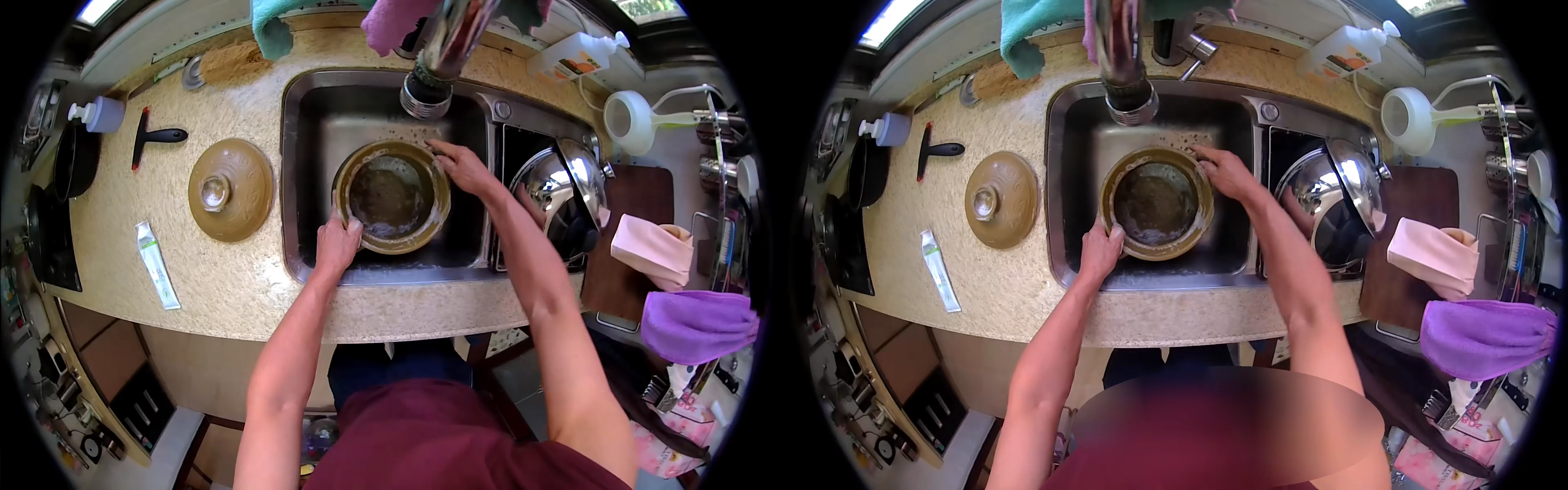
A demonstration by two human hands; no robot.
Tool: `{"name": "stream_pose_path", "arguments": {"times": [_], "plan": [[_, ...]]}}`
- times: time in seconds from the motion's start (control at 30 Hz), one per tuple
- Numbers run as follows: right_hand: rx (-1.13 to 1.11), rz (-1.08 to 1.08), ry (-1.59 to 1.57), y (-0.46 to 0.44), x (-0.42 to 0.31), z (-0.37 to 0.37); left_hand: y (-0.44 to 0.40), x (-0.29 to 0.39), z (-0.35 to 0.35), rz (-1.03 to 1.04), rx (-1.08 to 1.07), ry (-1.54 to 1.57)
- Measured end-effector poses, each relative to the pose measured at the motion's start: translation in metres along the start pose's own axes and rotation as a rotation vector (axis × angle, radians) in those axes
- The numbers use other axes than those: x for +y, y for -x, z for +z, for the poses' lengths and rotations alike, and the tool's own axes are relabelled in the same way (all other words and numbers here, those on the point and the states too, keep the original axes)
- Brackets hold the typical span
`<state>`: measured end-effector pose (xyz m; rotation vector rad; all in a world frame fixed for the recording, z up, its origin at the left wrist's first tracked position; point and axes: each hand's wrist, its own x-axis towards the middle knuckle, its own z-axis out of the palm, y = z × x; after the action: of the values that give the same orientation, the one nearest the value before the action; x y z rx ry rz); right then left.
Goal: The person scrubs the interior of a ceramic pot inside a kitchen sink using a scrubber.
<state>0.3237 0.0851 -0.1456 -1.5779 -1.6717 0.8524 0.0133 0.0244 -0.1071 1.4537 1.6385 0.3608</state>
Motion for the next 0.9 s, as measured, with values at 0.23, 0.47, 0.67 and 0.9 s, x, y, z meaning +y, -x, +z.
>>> {"name": "stream_pose_path", "arguments": {"times": [0.23,0.47,0.67,0.9], "plan": [[-0.175,0.245,-0.123,-0.028,0.004,0.015,0.0,0.006,0.0,-0.008,0.01,0.014],[-0.093,0.276,-0.431,-0.012,0.009,0.021,0.0,0.006,0.001,-0.068,-0.003,0.057],[0.214,0.776,-0.655,-0.024,-0.003,0.039,0.007,0.023,-0.002,-0.119,-0.062,0.167],[0.155,0.766,-0.628,-0.016,0.006,0.031,0.003,0.023,-0.004,-0.14,-0.12,0.137]]}}
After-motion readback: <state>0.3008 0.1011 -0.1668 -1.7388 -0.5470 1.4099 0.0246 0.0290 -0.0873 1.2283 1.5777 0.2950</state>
